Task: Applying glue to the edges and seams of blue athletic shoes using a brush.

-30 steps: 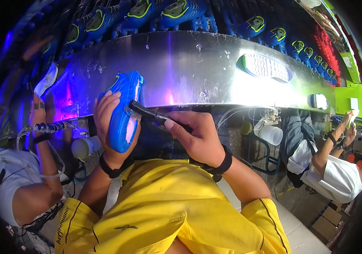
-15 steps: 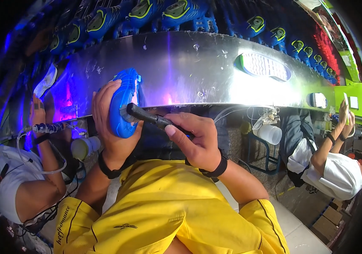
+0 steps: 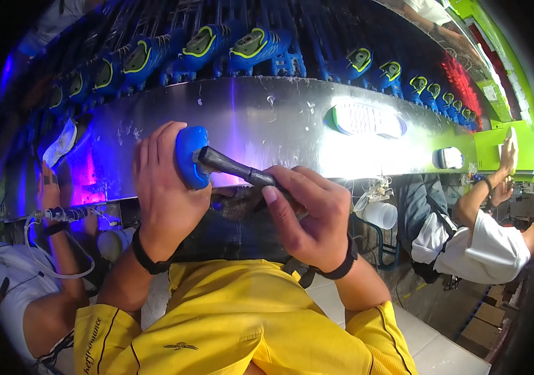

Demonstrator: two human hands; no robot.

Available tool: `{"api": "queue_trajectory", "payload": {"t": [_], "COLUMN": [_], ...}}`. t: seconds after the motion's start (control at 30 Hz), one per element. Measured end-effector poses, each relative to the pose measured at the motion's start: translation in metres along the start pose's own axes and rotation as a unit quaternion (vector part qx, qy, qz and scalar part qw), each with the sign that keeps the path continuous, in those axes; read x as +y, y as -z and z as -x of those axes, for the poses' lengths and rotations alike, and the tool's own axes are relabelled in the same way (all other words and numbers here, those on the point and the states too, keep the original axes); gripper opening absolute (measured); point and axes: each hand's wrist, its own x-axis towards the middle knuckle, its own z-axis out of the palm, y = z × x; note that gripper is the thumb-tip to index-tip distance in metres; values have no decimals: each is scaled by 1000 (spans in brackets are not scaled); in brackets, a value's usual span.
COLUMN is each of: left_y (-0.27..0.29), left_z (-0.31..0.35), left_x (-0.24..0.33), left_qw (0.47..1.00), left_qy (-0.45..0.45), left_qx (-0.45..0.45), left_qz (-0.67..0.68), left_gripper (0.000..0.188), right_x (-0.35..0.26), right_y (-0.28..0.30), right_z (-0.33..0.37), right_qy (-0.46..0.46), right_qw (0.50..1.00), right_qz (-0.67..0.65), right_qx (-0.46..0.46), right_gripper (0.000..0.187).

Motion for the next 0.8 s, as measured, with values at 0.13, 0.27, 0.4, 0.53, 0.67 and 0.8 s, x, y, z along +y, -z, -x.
{"api": "queue_trajectory", "payload": {"t": [0.13, 0.27, 0.4, 0.53, 0.67, 0.8], "left_y": [3, 8, 10, 14, 21, 17], "left_z": [-15, -25, -34, -42, -51, -59], "left_x": [-3, -9, -20, -28, -35, -44], "left_qw": [999, 997, 997, 991, 987, 989], "left_qy": [1, 28, 29, 65, 77, 52], "left_qx": [-32, -64, -74, -108, -133, -135], "left_qz": [-2, 21, 20, 32, 38, 28], "left_gripper": [72, 70, 70, 67, 63, 59], "right_x": [2, 12, 28, 45, 58, 63], "right_y": [7, 1, -13, -33, -52, -64], "right_z": [-19, -34, -49, -58, -59, -59], "right_qy": [44, 68, 68, 57, 49, 22], "right_qw": [998, 997, 997, 996, 994, 992], "right_qz": [36, 37, -25, -74, -98, -123], "right_qx": [-10, -11, -17, -4, 15, 17], "right_gripper": [22, 22, 24, 22, 24, 23]}}
